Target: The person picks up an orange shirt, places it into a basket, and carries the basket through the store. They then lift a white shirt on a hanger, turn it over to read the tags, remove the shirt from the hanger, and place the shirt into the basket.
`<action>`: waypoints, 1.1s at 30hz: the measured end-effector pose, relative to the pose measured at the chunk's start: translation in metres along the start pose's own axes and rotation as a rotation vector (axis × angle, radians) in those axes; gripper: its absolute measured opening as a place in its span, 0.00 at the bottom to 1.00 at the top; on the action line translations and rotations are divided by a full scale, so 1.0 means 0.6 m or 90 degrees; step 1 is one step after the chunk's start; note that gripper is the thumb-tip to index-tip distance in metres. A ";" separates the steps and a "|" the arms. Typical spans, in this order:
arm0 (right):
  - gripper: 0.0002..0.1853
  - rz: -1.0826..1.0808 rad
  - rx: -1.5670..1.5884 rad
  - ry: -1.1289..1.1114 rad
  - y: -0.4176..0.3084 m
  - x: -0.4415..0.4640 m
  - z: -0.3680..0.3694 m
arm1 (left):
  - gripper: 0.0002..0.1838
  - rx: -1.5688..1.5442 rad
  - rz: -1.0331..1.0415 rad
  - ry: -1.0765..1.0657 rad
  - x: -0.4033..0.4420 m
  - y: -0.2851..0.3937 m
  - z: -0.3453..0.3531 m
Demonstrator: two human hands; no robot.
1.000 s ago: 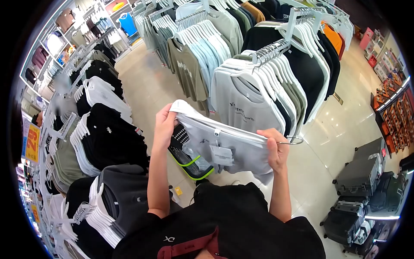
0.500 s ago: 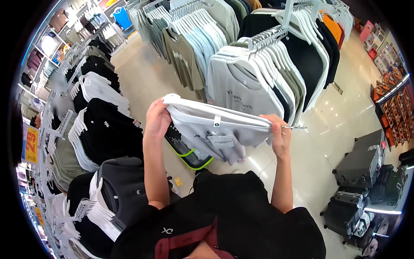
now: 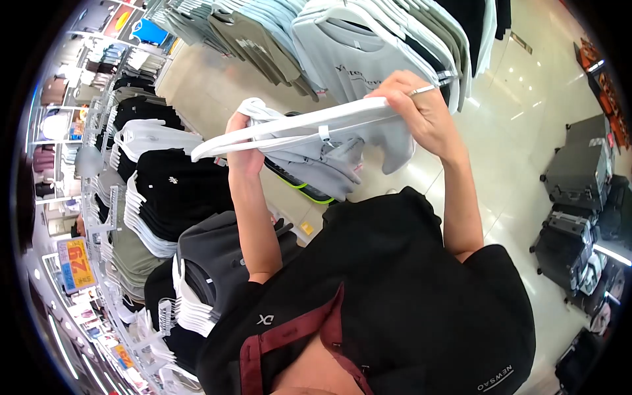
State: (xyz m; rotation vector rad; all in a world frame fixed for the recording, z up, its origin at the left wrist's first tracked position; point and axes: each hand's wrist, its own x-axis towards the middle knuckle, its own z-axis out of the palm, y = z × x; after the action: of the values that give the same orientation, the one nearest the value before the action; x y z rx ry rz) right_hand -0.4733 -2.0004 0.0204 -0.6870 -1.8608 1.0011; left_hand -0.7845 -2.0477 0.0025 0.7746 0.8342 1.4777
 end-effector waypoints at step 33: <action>0.18 0.209 0.268 -0.334 -0.048 -0.005 0.084 | 0.15 0.067 0.249 0.242 -0.022 0.045 -0.031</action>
State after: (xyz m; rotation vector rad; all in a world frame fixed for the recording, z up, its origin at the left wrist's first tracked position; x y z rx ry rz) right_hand -0.5186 -2.0358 0.0297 -0.5101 -1.9018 1.8660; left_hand -0.8137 -2.0631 0.0160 0.7753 1.0954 1.9815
